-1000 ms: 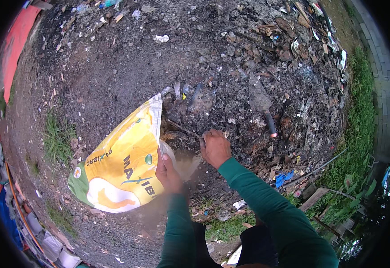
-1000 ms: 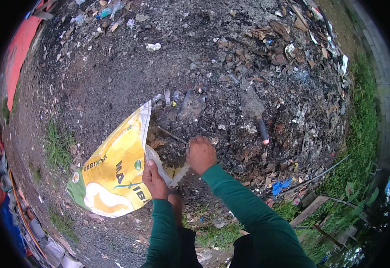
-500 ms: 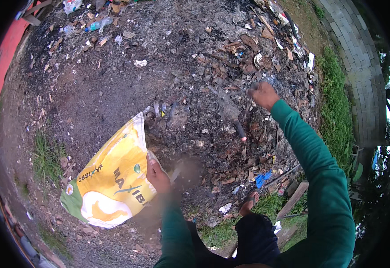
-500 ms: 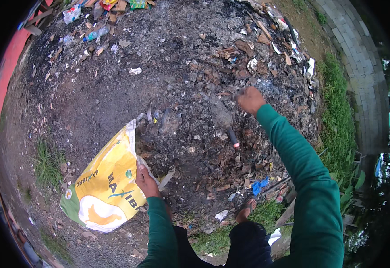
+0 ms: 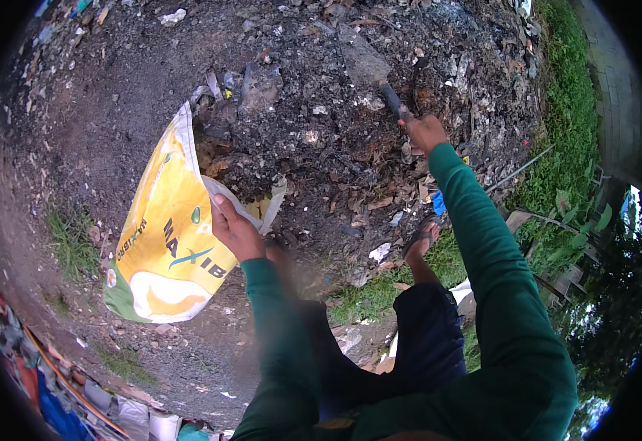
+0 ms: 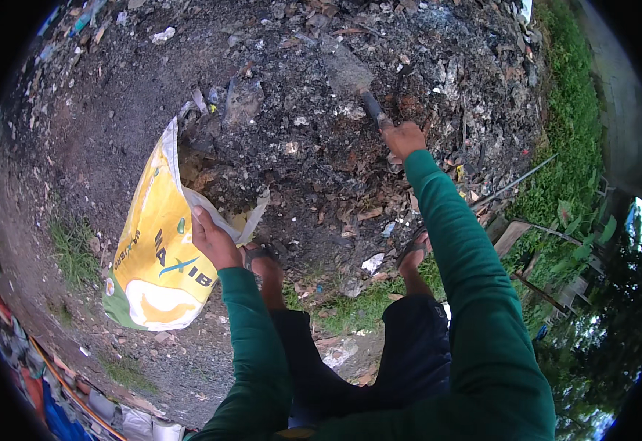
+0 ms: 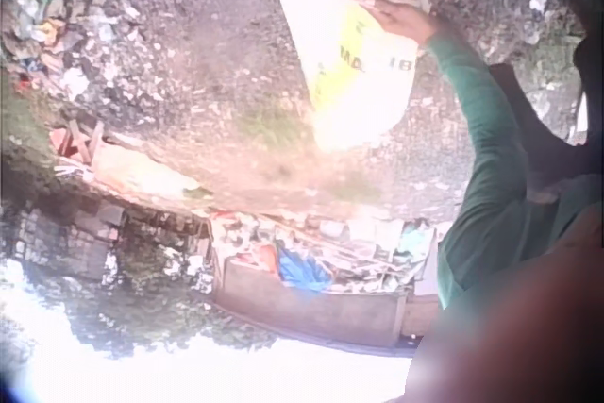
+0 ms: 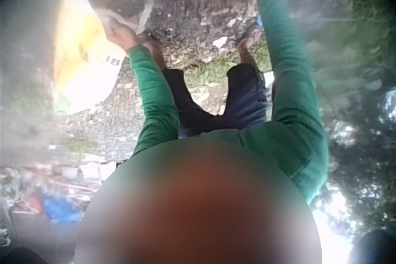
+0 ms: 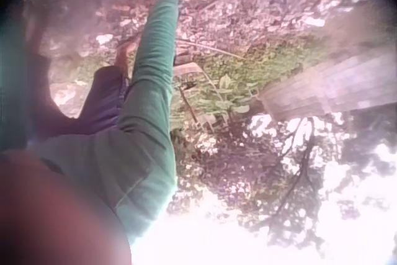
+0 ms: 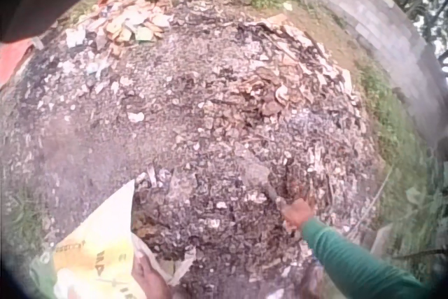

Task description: The person collects debris and trash from the ground by hand and places it into a yellow sack. They then use a long metal rod to push and gather more debris into the sack.

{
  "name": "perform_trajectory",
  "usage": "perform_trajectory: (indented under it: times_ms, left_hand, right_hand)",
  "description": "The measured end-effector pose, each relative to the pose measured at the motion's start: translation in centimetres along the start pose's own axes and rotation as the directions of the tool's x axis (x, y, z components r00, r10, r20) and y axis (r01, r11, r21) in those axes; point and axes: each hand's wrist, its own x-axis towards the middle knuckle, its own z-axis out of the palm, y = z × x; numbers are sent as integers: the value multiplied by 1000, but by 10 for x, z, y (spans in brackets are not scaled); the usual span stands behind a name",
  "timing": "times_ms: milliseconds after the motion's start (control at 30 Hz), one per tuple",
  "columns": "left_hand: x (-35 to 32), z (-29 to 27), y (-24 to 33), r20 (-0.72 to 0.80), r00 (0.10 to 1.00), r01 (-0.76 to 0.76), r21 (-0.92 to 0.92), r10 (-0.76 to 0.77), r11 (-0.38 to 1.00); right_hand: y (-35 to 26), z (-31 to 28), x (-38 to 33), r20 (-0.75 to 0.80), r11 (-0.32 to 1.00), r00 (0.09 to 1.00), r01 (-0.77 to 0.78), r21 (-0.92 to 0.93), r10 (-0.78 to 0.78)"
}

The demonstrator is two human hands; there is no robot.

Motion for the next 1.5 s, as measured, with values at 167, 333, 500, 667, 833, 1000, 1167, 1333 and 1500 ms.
perform_trajectory:
  times_ms: [167,333,500,667,833,1000,1167,1333,1500]
  left_hand:
    - [-9,1,-10,42,999,-31,33,29,999]
    - [-5,-6,-13,-3,993,-115,144,117,983]
    - [5,-4,-11,-53,995,-81,97,87,992]
    - [16,-5,-2,-55,998,36,-7,-37,999]
    - [32,-4,3,-37,998,44,-32,-45,999]
    - [43,-3,0,-35,992,121,-31,-122,992]
    - [49,3,-2,6,994,112,-128,-112,985]
    - [48,4,0,6,998,59,-125,-59,990]
    - [43,-6,5,72,997,40,-86,-34,996]
  right_hand:
    - [-42,24,45,-248,967,935,247,-57,-253]
    - [-57,-6,74,249,952,926,303,-40,-284]
    - [-80,-55,72,-184,841,821,523,-140,-541]
    - [-155,-53,116,-184,823,827,453,-342,-532]
    - [-206,22,153,-73,465,618,502,-730,-783]
    - [-201,61,123,116,651,750,631,-422,-652]
    - [-178,50,79,257,663,719,695,-278,-646]
    - [-170,52,39,377,705,694,696,-134,-614]
    - [-167,62,-9,479,693,644,714,-97,-596]
